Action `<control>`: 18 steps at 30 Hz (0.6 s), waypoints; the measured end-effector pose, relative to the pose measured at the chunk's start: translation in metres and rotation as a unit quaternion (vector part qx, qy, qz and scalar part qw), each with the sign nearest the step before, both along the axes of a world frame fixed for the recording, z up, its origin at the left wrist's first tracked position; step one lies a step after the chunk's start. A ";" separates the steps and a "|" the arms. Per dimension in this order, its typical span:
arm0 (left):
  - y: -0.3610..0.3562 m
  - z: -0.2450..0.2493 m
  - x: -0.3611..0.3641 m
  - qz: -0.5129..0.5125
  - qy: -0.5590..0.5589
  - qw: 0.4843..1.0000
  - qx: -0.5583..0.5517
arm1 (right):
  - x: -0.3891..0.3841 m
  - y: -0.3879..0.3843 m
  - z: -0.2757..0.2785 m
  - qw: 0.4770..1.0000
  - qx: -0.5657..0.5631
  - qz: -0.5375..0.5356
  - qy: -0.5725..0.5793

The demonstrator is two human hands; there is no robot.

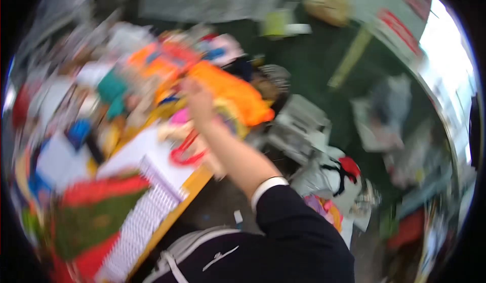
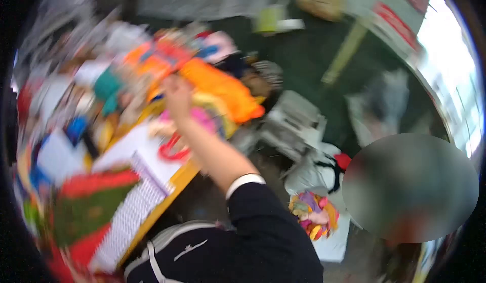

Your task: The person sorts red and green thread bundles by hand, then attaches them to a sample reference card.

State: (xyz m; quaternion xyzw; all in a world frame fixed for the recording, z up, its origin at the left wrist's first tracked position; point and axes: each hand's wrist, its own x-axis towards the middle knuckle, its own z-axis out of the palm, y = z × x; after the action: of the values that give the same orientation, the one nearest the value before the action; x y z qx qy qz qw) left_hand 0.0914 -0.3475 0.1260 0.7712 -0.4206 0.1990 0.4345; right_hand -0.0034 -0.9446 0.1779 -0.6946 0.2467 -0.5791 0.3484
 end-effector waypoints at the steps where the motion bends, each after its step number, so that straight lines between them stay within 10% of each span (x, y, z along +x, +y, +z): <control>1: 0.010 0.008 -0.025 0.063 0.372 0.925 -0.036 | 0.010 0.015 0.002 0.998 -0.022 0.063 -0.013; 2: -0.039 0.034 -0.050 -0.052 0.128 0.990 -0.024 | 0.010 0.065 0.024 0.991 0.015 0.130 0.005; 3: -0.052 0.035 -0.053 0.025 0.434 0.881 -0.186 | 0.027 0.091 0.009 0.981 -0.016 0.192 0.009; 6: -0.072 0.013 -0.048 -0.019 0.617 0.717 -0.323 | 0.055 0.166 -0.057 0.886 0.017 0.382 0.261; 18: -0.132 -0.065 -0.016 0.070 0.769 0.608 -0.185 | 0.074 0.274 -0.155 0.650 0.034 0.573 0.498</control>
State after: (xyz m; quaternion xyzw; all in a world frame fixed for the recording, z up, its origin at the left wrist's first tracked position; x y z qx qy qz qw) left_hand 0.0758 -0.4791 0.0607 0.5707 0.1692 -0.3640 0.7164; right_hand 0.0702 -0.6709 0.0233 -0.8695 -0.0439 0.1773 0.4590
